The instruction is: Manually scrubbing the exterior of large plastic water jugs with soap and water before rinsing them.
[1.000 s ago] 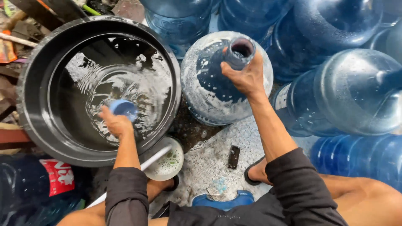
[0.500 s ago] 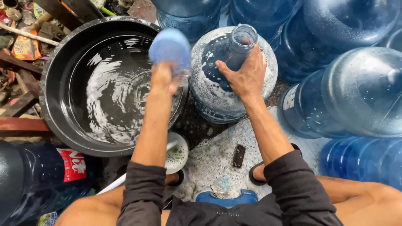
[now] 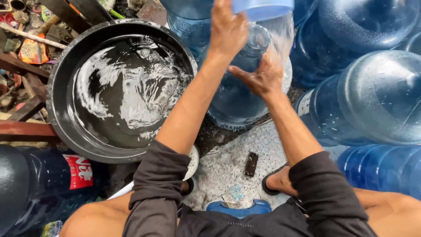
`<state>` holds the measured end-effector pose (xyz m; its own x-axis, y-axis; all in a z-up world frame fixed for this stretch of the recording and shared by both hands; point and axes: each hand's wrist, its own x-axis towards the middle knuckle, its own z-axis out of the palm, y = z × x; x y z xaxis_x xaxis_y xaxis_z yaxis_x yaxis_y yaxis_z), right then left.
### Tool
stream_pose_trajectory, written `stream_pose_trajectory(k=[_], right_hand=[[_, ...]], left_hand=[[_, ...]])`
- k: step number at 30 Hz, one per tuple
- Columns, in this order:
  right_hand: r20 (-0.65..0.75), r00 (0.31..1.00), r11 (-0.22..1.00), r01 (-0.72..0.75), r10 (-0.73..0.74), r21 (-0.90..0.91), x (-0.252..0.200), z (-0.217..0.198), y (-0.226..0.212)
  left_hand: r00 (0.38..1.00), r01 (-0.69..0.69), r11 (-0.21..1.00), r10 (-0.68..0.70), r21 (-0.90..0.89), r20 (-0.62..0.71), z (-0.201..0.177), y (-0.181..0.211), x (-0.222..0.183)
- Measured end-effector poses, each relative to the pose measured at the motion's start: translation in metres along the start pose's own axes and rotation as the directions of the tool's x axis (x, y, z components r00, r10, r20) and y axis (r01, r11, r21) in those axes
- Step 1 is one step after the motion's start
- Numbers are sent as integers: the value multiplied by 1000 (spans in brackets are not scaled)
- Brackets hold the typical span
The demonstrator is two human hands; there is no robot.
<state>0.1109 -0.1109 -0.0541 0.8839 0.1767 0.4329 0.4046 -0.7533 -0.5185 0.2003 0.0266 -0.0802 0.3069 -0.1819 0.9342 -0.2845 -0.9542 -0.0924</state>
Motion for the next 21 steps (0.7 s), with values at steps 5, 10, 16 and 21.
stream_pose_trajectory(k=[5, 10, 16, 21], right_hand=[[369, 930, 993, -39, -3, 107, -8, -17, 79], [273, 834, 606, -539, 479, 585, -86, 9, 68], [201, 720, 247, -465, 664, 850, -144, 68, 57], [-307, 871, 738, -89, 383, 669, -88, 29, 36]], left_hand=[[240, 877, -89, -771, -472, 591, -115, -57, -24], [-49, 987, -18, -980, 159, 194, -137, -128, -260], [-560, 791, -446, -803, 420, 203, -159, -132, -385], [-693, 311, -928, -369, -205, 620, -171, -87, -220]])
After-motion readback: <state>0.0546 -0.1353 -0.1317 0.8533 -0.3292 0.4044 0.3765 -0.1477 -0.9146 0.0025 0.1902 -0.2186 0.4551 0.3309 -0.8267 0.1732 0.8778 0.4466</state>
